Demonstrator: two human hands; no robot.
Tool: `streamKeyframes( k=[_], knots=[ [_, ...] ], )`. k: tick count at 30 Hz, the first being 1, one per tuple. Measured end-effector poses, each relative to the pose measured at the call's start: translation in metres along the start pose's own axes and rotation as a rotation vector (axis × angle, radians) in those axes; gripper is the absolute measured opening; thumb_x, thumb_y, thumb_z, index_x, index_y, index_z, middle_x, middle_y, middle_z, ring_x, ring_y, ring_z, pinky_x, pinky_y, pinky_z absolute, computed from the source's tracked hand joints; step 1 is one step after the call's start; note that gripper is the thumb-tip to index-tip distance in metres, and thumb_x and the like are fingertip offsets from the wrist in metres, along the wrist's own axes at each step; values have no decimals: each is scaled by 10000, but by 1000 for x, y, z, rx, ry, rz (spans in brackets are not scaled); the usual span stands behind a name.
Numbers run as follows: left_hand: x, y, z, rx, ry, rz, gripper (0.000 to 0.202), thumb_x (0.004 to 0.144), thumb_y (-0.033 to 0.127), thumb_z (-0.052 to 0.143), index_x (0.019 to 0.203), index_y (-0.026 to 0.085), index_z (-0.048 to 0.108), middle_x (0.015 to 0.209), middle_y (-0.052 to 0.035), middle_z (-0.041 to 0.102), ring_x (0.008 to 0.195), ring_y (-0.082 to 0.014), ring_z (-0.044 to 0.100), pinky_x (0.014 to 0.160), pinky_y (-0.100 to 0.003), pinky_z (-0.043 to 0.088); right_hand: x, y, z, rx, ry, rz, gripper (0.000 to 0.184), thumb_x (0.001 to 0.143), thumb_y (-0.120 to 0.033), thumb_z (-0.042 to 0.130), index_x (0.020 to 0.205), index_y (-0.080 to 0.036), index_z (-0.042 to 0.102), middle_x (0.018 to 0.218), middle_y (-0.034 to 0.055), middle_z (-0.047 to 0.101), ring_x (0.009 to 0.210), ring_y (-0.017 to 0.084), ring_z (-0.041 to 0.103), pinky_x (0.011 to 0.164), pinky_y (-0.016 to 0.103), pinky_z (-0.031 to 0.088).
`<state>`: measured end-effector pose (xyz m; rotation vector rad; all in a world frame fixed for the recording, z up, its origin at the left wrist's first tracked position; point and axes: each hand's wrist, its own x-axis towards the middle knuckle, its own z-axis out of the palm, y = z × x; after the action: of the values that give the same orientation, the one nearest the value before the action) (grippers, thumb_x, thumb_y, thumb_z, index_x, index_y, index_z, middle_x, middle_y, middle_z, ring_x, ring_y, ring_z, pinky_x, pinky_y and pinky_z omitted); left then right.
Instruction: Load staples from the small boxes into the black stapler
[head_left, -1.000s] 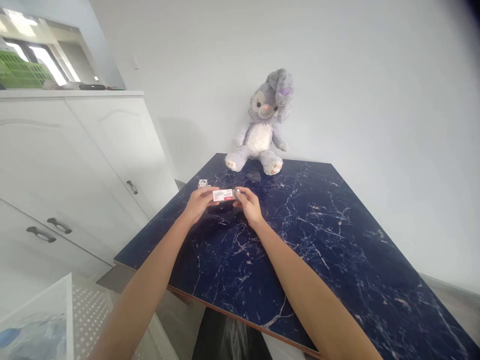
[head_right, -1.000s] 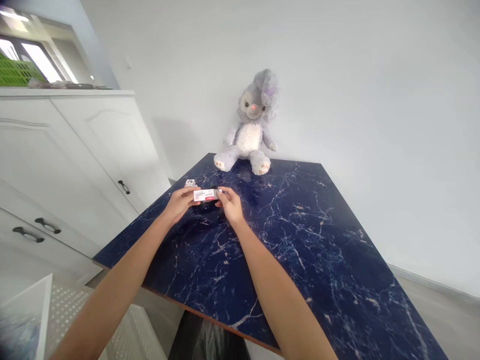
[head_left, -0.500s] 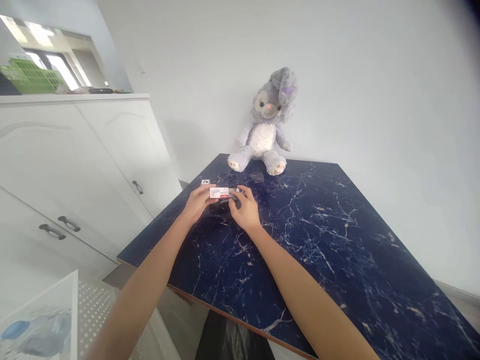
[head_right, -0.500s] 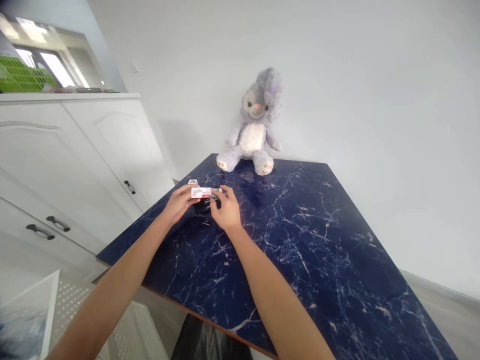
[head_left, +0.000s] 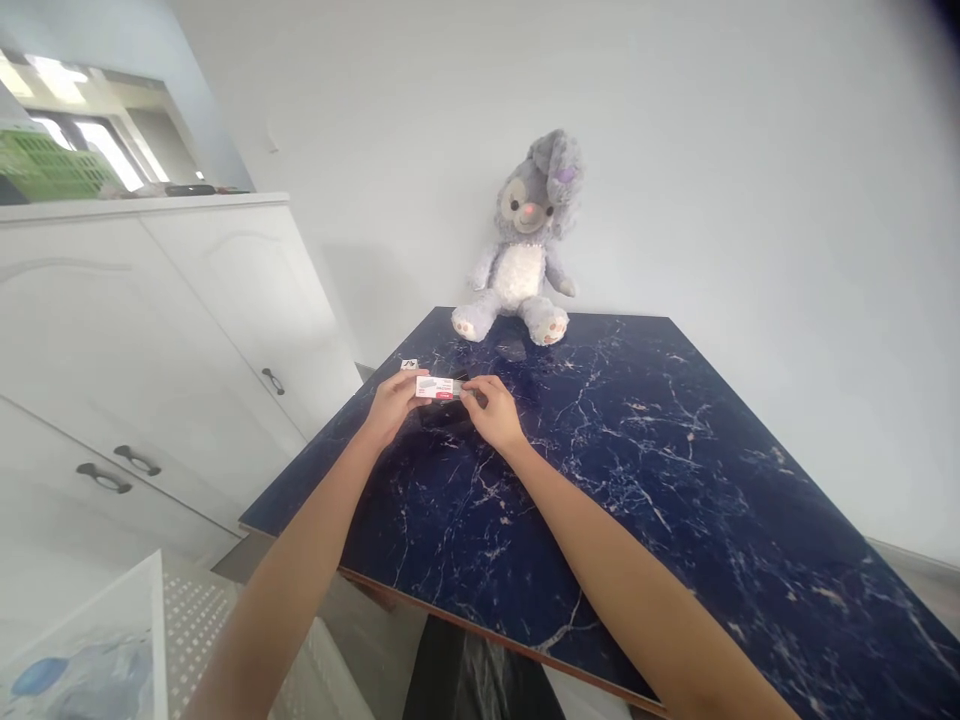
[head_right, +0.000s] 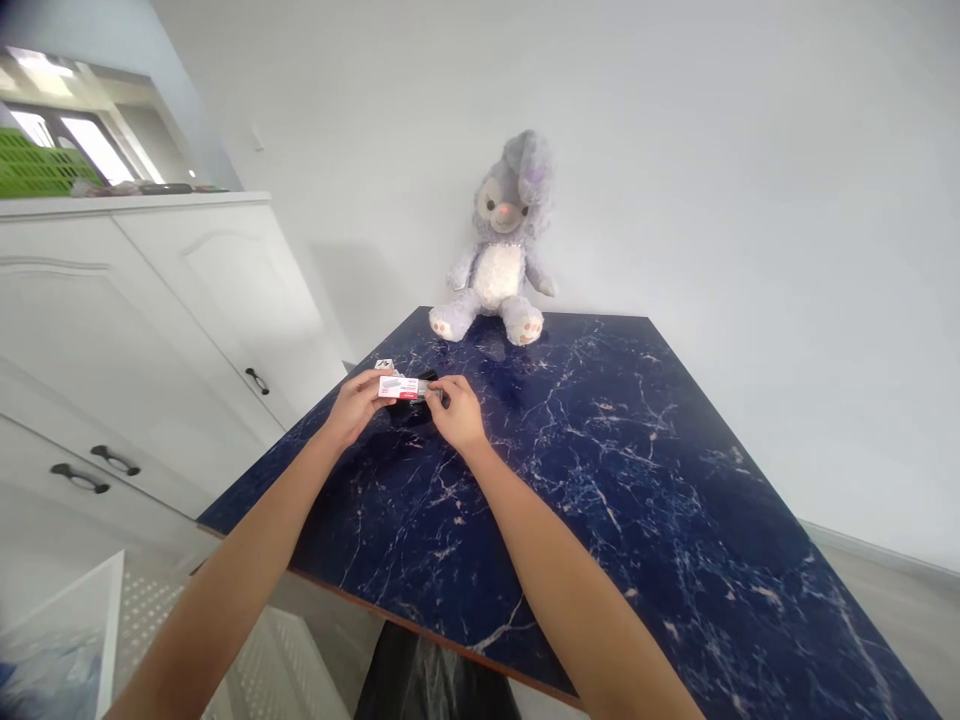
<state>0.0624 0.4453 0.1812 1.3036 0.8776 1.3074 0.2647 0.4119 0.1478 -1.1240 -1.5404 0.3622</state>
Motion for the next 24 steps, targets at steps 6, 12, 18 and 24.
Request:
streamKeyframes(
  k=[6, 12, 18, 24],
  knots=[
    [2, -9, -5, -48, -24, -9, 338, 769, 365, 789, 1034, 157, 768, 1111, -112, 724, 933, -210, 687, 743, -292, 560, -2, -4, -1, -31, -46, -51, 154, 931, -281, 585, 906, -206, 717, 1055, 71, 658, 942, 184, 636, 859, 310, 514],
    [-1, -15, -5, -88, 21, -15, 316, 758, 353, 806, 1013, 169, 777, 1122, -109, 733, 934, -211, 695, 709, -271, 565, -1, -4, -1, -54, -90, -26, 118, 926, -261, 608, 925, -203, 711, 1004, 56, 663, 828, 158, 616, 787, 284, 492],
    [-12, -21, -3, -115, 92, -17, 316, 723, 326, 824, 990, 160, 787, 1041, -103, 750, 848, -197, 710, 682, -267, 579, 1, -2, 4, -84, -119, -32, 136, 932, -258, 591, 903, -202, 712, 961, 55, 673, 784, 160, 608, 796, 305, 488],
    [-8, -23, -2, -47, 108, 6, 336, 733, 355, 808, 1006, 159, 788, 1087, -128, 749, 863, -219, 727, 659, -265, 579, 0, 0, 4, 17, -126, -37, 181, 906, -348, 612, 933, -237, 752, 1038, 63, 693, 809, 177, 634, 775, 326, 520]
  ],
)
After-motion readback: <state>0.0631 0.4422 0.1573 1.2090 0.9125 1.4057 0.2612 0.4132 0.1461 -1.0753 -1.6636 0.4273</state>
